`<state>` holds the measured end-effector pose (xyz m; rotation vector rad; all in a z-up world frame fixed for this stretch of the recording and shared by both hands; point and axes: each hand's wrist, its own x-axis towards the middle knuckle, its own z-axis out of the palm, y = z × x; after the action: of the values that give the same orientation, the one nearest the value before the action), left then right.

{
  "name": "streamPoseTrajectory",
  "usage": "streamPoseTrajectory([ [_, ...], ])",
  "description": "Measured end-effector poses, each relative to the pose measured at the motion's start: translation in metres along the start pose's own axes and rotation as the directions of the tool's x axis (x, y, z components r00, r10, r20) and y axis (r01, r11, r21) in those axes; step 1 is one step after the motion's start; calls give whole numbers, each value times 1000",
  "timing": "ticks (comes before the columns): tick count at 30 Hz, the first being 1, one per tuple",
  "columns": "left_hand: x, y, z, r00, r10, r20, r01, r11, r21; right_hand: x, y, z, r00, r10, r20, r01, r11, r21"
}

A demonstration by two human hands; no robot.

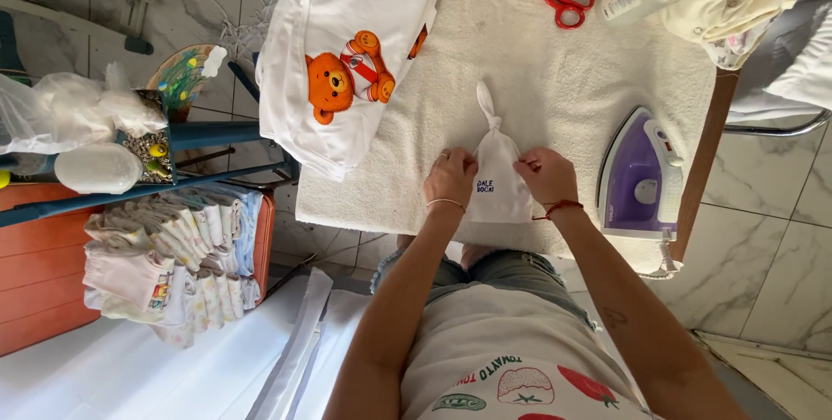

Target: Ironing and folding small baby garments on a pressing table

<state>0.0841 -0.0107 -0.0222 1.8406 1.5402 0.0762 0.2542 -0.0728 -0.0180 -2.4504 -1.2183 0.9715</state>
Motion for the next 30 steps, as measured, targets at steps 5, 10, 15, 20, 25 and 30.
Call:
streamPoseTrajectory([
  [5,-7,14,1,1000,-19,-9,20,997,73,1,7,11,997,82,-2,-82,996,28],
  [10,-10,22,3,997,2,-72,9,989,149,-7,-15,-2,996,93,17,-93,996,-13],
  [15,-5,19,16,1000,-30,1,29,966,257,-13,-31,-6,995,80,52,-76,995,-65],
  [20,8,8,24,993,-95,73,83,986,148,-6,-14,-5,997,61,50,-63,997,46],
  [25,3,3,-37,943,-202,266,229,971,-74,-13,4,-29,995,100,2,-99,986,137],
  [30,10,-14,-29,964,-154,217,209,944,-254,-20,-22,-49,993,107,47,-117,942,314],
])
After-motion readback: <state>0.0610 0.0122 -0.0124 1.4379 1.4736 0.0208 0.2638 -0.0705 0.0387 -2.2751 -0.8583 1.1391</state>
